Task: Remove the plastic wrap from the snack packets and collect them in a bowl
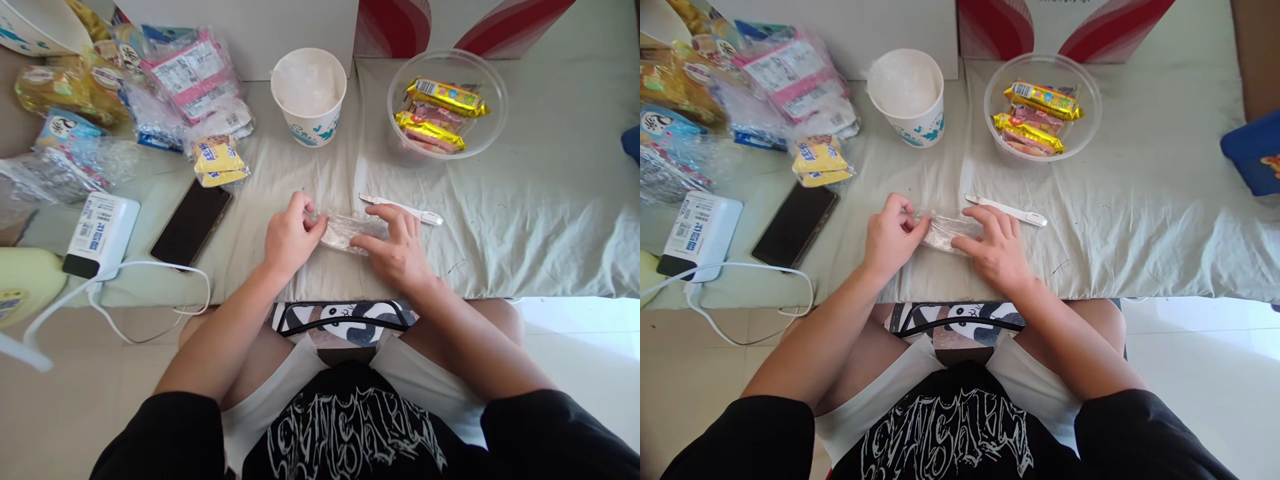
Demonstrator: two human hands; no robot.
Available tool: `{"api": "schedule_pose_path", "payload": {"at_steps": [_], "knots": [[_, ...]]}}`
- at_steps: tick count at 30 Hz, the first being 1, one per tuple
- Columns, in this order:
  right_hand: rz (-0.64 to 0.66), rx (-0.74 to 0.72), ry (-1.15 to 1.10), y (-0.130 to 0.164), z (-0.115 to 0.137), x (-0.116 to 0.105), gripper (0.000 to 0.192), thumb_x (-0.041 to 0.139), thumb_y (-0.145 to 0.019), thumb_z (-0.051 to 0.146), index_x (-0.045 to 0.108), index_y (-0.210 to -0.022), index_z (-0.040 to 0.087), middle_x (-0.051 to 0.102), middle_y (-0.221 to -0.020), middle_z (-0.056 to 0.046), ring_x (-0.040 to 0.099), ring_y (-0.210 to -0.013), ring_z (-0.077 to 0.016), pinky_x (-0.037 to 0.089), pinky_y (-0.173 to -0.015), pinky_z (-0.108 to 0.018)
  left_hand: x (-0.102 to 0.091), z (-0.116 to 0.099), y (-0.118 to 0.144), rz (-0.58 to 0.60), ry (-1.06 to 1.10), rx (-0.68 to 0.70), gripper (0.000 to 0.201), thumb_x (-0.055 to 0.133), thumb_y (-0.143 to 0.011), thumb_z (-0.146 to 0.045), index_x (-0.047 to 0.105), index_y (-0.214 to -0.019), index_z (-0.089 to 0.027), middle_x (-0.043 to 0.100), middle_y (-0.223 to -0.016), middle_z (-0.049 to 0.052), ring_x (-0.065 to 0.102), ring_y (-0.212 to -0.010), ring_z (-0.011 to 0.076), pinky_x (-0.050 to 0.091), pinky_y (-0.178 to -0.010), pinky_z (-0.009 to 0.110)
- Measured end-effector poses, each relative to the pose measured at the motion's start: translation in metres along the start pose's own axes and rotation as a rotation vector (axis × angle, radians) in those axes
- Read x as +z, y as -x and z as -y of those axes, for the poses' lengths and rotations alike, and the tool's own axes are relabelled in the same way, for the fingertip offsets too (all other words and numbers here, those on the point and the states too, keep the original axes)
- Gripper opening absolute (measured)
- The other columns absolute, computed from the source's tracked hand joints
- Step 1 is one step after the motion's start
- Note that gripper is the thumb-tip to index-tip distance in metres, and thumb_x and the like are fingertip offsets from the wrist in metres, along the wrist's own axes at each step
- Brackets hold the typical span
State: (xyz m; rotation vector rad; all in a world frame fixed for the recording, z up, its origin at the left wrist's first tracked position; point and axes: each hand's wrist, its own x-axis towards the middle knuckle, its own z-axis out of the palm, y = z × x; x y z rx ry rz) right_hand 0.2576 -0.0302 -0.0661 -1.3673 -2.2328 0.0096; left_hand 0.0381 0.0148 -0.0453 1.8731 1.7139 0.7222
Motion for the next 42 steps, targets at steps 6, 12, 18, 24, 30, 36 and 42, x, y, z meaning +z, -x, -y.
{"api": "schedule_pose_path", "payload": {"at_steps": [6,12,18,24,30,36,42], "knots": [[0.138,0.135,-0.001,-0.001,0.003,-0.003,0.053,0.056,-0.089,0.009,0.068,-0.135,0.032,0.051,-0.157,-0.010,0.043,-0.146,-0.0379,0.037,-0.112,-0.057,0.001,0.004,0.000,0.018,-0.072,0.088,0.015,0.072,-0.088,-0.027,0.060,-0.080,-0.023,0.062,-0.073,-0.002,0.055,-0.062,0.0141,0.037,-0.062,0.030],[0.174,0.145,-0.001,-0.001,0.004,-0.006,0.052,0.059,-0.084,0.015,0.069,-0.134,0.025,0.056,-0.152,-0.014,0.044,-0.145,-0.0412,0.036,-0.114,-0.060,0.005,0.006,0.004,-0.066,-0.161,0.195,0.017,0.075,-0.087,-0.031,0.076,-0.102,-0.024,0.068,-0.111,0.007,0.065,-0.094,0.0231,0.051,-0.079,0.036],[0.126,0.144,-0.082,-0.002,0.003,-0.008,0.027,0.056,-0.098,0.029,0.075,-0.118,0.026,0.065,-0.138,-0.012,0.052,-0.139,-0.0377,0.040,-0.112,-0.056,0.004,0.006,0.006,0.084,-0.114,0.260,0.037,0.076,-0.087,-0.023,0.071,-0.124,-0.023,0.072,-0.103,0.008,0.063,-0.109,0.0304,0.051,-0.099,0.046],[0.072,0.251,-0.375,-0.005,-0.003,-0.009,0.052,0.069,-0.088,0.039,0.056,-0.135,0.020,0.072,-0.126,-0.015,0.066,-0.118,-0.0319,0.051,-0.102,-0.049,0.008,0.009,0.008,0.149,0.285,0.438,0.038,0.059,-0.090,-0.009,0.061,-0.125,-0.025,0.065,-0.091,0.000,0.065,-0.082,0.0139,0.054,-0.078,0.028],[0.248,0.416,-0.727,-0.012,0.006,-0.022,0.013,0.062,-0.092,0.034,0.062,-0.087,0.021,0.062,-0.071,0.001,0.054,-0.063,-0.0140,0.044,-0.061,-0.029,0.007,-0.004,0.017,0.292,0.782,0.239,0.060,0.079,-0.083,-0.031,0.051,-0.137,-0.032,0.071,-0.117,0.005,0.073,-0.097,0.0168,0.062,-0.083,0.031],[0.186,0.599,-0.841,-0.013,0.008,-0.022,0.021,0.064,-0.090,0.043,0.061,-0.088,0.022,0.059,-0.071,0.001,0.052,-0.065,-0.0138,0.042,-0.059,-0.028,0.004,-0.014,0.013,0.584,0.674,-0.022,0.029,0.071,-0.089,-0.048,0.071,-0.088,-0.019,0.071,-0.074,0.002,0.067,-0.065,0.0154,0.055,-0.057,0.027],[0.233,0.583,-1.021,-0.014,0.008,-0.020,0.024,0.064,-0.092,0.044,0.059,-0.088,0.021,0.050,-0.065,0.004,0.045,-0.056,-0.0102,0.036,-0.050,-0.025,0.003,-0.012,0.012,0.512,0.769,-0.103,0.032,0.076,-0.086,-0.047,0.066,-0.103,-0.022,0.058,-0.057,-0.006,0.059,-0.049,0.0126,0.049,-0.049,0.025]]}}
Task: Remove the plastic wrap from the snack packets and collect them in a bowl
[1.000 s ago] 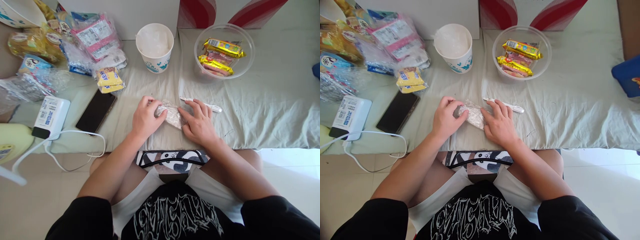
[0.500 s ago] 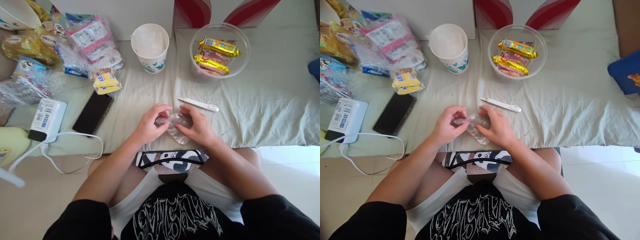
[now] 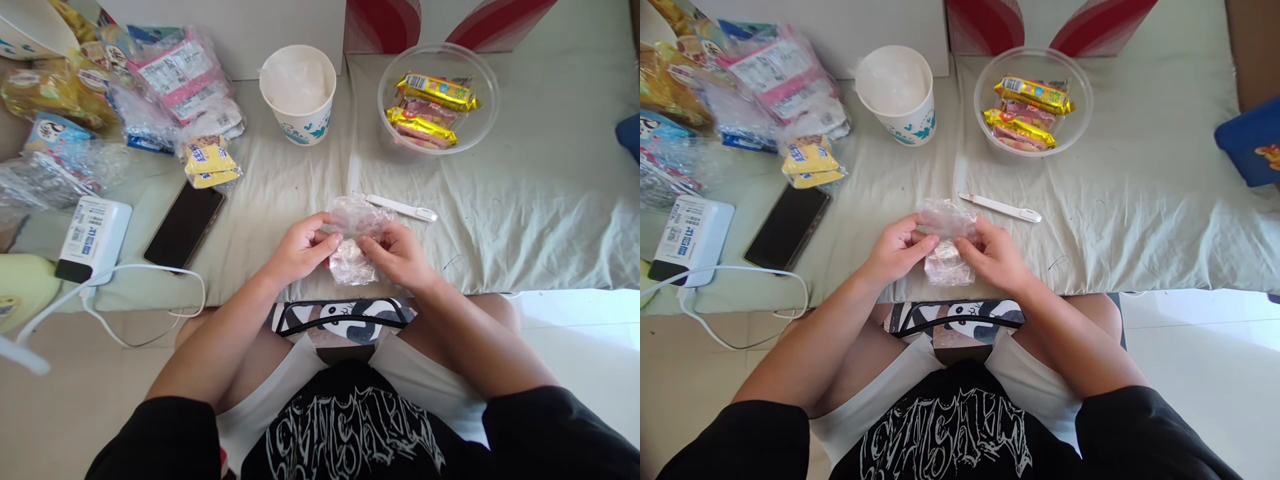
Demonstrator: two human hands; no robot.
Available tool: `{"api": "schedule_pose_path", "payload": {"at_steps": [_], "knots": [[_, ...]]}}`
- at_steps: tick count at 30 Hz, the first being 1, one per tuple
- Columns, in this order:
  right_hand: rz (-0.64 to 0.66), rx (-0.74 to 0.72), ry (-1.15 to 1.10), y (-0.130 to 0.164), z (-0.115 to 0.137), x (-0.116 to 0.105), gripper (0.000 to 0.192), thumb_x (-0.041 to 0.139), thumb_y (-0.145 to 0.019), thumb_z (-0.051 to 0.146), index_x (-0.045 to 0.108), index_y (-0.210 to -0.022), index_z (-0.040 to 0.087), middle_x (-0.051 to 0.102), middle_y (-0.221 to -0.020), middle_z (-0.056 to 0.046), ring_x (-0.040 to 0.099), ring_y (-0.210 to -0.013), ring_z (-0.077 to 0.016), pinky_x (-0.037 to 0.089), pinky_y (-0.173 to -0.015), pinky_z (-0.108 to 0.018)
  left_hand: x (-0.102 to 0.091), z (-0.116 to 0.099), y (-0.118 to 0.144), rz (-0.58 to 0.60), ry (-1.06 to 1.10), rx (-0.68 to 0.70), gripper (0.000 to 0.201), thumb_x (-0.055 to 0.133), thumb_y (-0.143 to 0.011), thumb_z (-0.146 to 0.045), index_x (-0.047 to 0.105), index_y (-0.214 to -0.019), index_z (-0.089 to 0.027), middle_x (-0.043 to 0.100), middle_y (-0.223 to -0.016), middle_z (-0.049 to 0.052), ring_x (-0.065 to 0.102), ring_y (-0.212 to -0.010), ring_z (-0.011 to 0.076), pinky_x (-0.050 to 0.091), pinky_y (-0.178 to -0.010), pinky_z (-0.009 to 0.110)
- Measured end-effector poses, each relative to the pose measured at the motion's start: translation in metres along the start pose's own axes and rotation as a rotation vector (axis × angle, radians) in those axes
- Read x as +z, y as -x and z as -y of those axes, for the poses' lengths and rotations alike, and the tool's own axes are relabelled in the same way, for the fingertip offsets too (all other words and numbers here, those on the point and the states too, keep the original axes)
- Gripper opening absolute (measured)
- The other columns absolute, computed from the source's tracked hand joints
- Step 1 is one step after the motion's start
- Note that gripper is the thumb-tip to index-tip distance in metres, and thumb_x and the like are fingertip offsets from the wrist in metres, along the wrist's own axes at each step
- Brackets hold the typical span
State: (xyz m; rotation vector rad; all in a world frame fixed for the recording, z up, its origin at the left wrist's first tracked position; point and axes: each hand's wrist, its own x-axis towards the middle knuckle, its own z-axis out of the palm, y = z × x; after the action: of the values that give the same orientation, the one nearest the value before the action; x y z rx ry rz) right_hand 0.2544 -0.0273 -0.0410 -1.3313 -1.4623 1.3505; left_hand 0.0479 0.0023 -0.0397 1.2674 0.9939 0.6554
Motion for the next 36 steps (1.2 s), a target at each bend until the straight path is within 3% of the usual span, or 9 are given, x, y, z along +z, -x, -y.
{"api": "schedule_pose_path", "payload": {"at_steps": [5,9,12,17,20,23,26,31,36], "knots": [[-0.002,-0.108,-0.154,0.000,-0.002,-0.001,0.020,0.061,-0.093,0.043,0.062,-0.090,0.023,0.061,-0.077,0.001,0.051,-0.062,-0.0117,0.043,-0.057,-0.026,-0.001,0.002,-0.001,-0.075,0.115,0.114,0.021,0.075,-0.085,-0.044,0.070,-0.088,-0.023,0.066,-0.069,-0.002,0.058,-0.057,0.0117,0.049,-0.053,0.026],[0.009,-0.068,-0.170,0.001,-0.006,-0.005,0.023,0.053,-0.091,0.037,0.067,-0.081,0.021,0.066,-0.082,-0.004,0.054,-0.067,-0.0151,0.042,-0.060,-0.030,-0.005,0.002,-0.002,-0.058,0.114,0.052,0.025,0.067,-0.086,-0.047,0.071,-0.082,-0.022,0.073,-0.085,0.004,0.065,-0.069,0.0155,0.052,-0.057,0.029],[-0.005,-0.072,-0.123,0.001,-0.008,-0.006,0.037,0.050,-0.098,0.050,0.066,-0.082,0.021,0.063,-0.081,-0.004,0.053,-0.068,-0.0160,0.043,-0.062,-0.031,-0.006,0.001,-0.003,-0.027,0.081,0.040,0.028,0.071,-0.083,-0.050,0.069,-0.085,-0.022,0.069,-0.080,0.003,0.061,-0.067,0.0146,0.051,-0.057,0.028],[-0.081,-0.089,-0.203,0.000,-0.009,0.001,0.061,0.054,-0.091,0.081,0.055,-0.114,0.025,0.058,-0.078,0.001,0.056,-0.063,-0.0162,0.048,-0.059,-0.031,0.000,0.003,-0.002,-0.019,0.064,0.100,0.032,0.080,-0.075,-0.031,0.061,-0.100,-0.024,0.063,-0.079,-0.003,0.060,-0.065,0.0111,0.054,-0.062,0.025],[-0.085,-0.013,-0.224,-0.001,-0.007,0.005,0.070,0.062,-0.085,0.080,0.049,-0.128,0.026,0.064,-0.081,0.001,0.063,-0.067,-0.0180,0.052,-0.060,-0.032,0.001,0.008,-0.002,-0.081,-0.042,0.240,0.023,0.073,-0.080,-0.023,0.061,-0.100,-0.023,0.066,-0.091,0.000,0.063,-0.073,0.0109,0.056,-0.067,0.025],[-0.076,0.064,-0.161,-0.003,-0.002,0.003,0.049,0.079,-0.080,0.059,0.061,-0.106,0.022,0.064,-0.079,0.001,0.059,-0.066,-0.0145,0.048,-0.060,-0.028,-0.001,0.014,-0.005,-0.152,-0.207,0.423,0.019,0.065,-0.085,-0.016,0.064,-0.102,-0.023,0.066,-0.101,0.003,0.066,-0.082,0.0121,0.059,-0.073,0.025],[-0.120,0.082,-0.061,-0.009,0.002,-0.002,0.028,0.076,-0.079,0.043,0.064,-0.087,0.020,0.062,-0.073,0.001,0.055,-0.064,-0.0124,0.045,-0.060,-0.027,-0.004,0.019,-0.010,-0.195,-0.361,0.550,0.023,0.060,-0.090,-0.012,0.063,-0.109,-0.023,0.069,-0.107,0.004,0.069,-0.087,0.0128,0.060,-0.074,0.025],[-0.199,-0.001,-0.009,-0.019,0.010,0.005,0.035,0.074,-0.077,0.046,0.062,-0.100,0.022,0.062,-0.076,0.002,0.057,-0.067,-0.0149,0.046,-0.063,-0.029,-0.006,0.019,-0.019,-0.309,-0.521,0.758,0.030,0.055,-0.094,-0.007,0.059,-0.118,-0.024,0.069,-0.103,0.003,0.069,-0.087,0.0126,0.060,-0.076,0.025],[-0.347,-0.070,0.257,-0.040,0.046,0.007,0.020,0.069,-0.076,0.036,0.056,-0.079,0.022,0.051,-0.064,0.005,0.043,-0.057,-0.0111,0.034,-0.055,-0.026,-0.015,0.017,-0.016,-0.405,-0.481,0.890,0.034,0.055,-0.100,-0.017,0.051,-0.132,-0.027,0.066,-0.123,0.007,0.070,-0.108,0.0156,0.063,-0.082,0.027]]}}
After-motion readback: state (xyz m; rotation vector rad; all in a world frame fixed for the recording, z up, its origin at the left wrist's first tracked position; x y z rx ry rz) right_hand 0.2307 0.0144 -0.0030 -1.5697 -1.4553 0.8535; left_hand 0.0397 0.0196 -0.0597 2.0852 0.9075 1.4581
